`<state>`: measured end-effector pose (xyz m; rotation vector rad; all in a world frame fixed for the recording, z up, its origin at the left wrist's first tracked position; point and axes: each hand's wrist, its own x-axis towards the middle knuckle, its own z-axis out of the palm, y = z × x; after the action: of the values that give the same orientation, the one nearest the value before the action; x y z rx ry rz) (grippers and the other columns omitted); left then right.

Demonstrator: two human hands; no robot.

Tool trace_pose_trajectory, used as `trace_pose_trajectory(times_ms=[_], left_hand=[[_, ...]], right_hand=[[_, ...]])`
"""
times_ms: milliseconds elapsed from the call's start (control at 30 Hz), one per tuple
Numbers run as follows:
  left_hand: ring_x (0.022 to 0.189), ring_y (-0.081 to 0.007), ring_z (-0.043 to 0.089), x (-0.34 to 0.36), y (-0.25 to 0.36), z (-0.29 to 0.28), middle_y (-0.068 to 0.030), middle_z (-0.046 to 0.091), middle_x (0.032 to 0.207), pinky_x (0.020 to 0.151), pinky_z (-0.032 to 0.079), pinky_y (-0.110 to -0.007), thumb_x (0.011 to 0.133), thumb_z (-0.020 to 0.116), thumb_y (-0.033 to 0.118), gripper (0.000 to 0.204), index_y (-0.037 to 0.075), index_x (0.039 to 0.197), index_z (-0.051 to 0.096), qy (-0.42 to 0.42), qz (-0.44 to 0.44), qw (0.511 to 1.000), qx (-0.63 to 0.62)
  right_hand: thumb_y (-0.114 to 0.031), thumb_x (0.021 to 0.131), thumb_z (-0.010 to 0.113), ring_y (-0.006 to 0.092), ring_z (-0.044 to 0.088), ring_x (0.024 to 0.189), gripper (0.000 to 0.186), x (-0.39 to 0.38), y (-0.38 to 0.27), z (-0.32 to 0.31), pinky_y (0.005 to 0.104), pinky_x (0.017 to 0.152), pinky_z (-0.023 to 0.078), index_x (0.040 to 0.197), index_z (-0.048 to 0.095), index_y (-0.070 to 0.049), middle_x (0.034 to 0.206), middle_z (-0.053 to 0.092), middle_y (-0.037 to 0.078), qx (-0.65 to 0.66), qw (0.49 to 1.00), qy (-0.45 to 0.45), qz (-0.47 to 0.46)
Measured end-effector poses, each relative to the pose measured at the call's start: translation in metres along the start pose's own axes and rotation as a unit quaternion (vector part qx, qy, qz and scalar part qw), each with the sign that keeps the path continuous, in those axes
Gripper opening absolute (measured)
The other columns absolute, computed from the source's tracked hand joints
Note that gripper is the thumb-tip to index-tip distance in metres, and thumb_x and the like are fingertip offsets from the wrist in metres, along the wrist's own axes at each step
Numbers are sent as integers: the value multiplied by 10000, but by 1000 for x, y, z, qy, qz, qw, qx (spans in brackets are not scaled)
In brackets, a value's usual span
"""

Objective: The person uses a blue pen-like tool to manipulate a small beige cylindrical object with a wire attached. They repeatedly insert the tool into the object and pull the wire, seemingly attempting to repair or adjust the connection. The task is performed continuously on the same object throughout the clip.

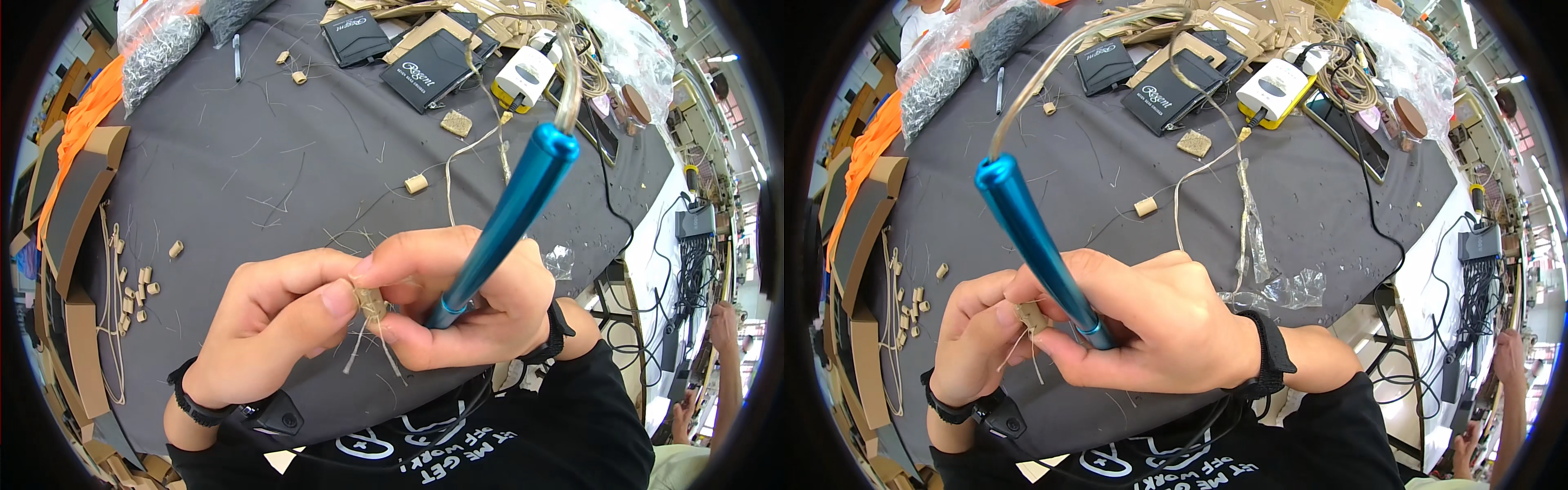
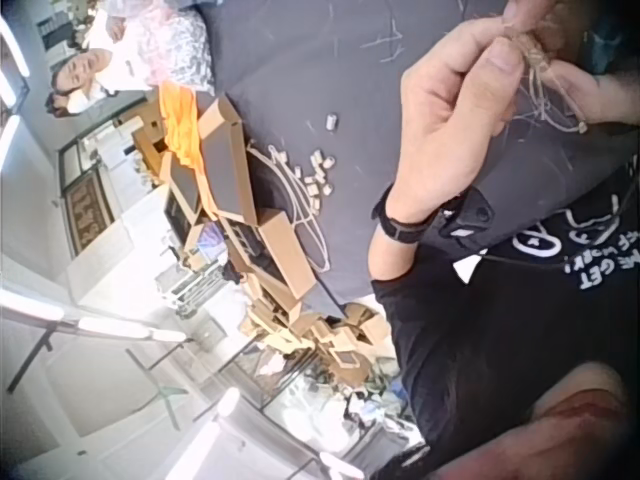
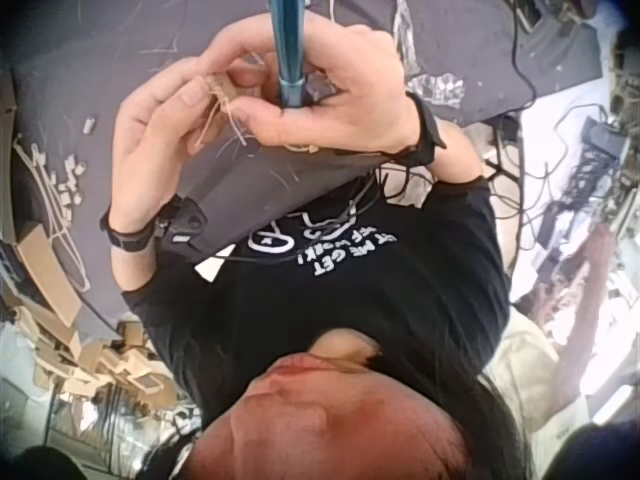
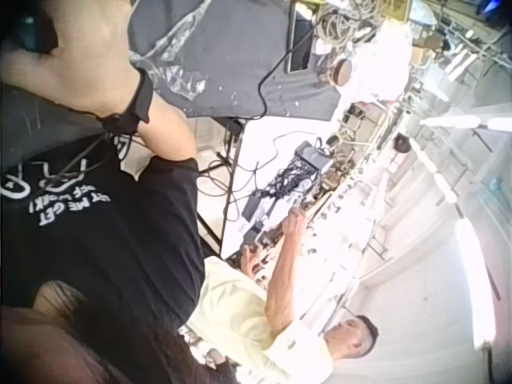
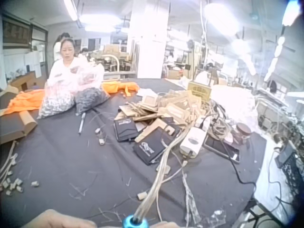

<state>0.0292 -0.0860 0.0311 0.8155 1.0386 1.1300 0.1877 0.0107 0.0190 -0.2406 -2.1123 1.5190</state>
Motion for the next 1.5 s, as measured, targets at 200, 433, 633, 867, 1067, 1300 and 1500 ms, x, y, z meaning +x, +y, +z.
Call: trace_pose_trajectory(times_ms=[200,433,633,867,1067,1300,1500], left_hand=[[656,-59,487,-1,-4,0,-57,567,779,585,386,-190,801,475,37,183,-51,948,540,-3,69,997,42],[722,-107,516,-2,1,1,-118,587,834,626,380,-209,784,490,109,234,-66,928,548,4,57,998,32],[484,-42,459,1,-5,6,-123,597,739,387,295,-143,758,542,313,395,-66,868,559,51,58,997,26],[486,-30,441,1,-6,7,-124,588,763,397,297,-137,754,547,318,396,-60,872,541,51,63,996,32],[489,-30,404,2,-5,6,-84,555,720,394,268,-147,764,533,314,386,-52,887,526,40,24,999,8],[522,-8,361,0,-8,1,-26,548,800,446,269,-156,850,425,177,263,-33,991,498,-48,13,995,-83],[494,-25,330,1,-8,1,-14,532,760,438,264,-164,848,416,173,267,-33,1000,491,-37,-8,995,-94]], right_hand=[[66,667,597,63,500,560,323,1,0,1,184,462,402,974,499,50,661,543,54,-9,1000,0,-16],[97,684,561,76,508,589,315,-1,0,3,189,475,404,987,477,72,686,549,73,66,998,-6,13],[96,685,567,92,527,646,341,-4,2,3,202,507,423,1007,457,76,726,557,96,102,995,-3,11],[98,679,569,88,520,624,350,-3,4,4,199,489,410,1011,465,61,711,547,83,90,996,8,-4],[111,671,559,67,474,542,361,-2,2,1,190,435,353,1016,469,59,621,497,39,51,999,-2,4],[109,662,563,55,421,488,376,0,6,2,193,408,306,1022,470,54,562,459,9,59,998,-5,-32],[81,657,585,57,444,502,343,3,-4,-1,186,420,329,986,494,55,592,491,21,11,1000,-15,7]])
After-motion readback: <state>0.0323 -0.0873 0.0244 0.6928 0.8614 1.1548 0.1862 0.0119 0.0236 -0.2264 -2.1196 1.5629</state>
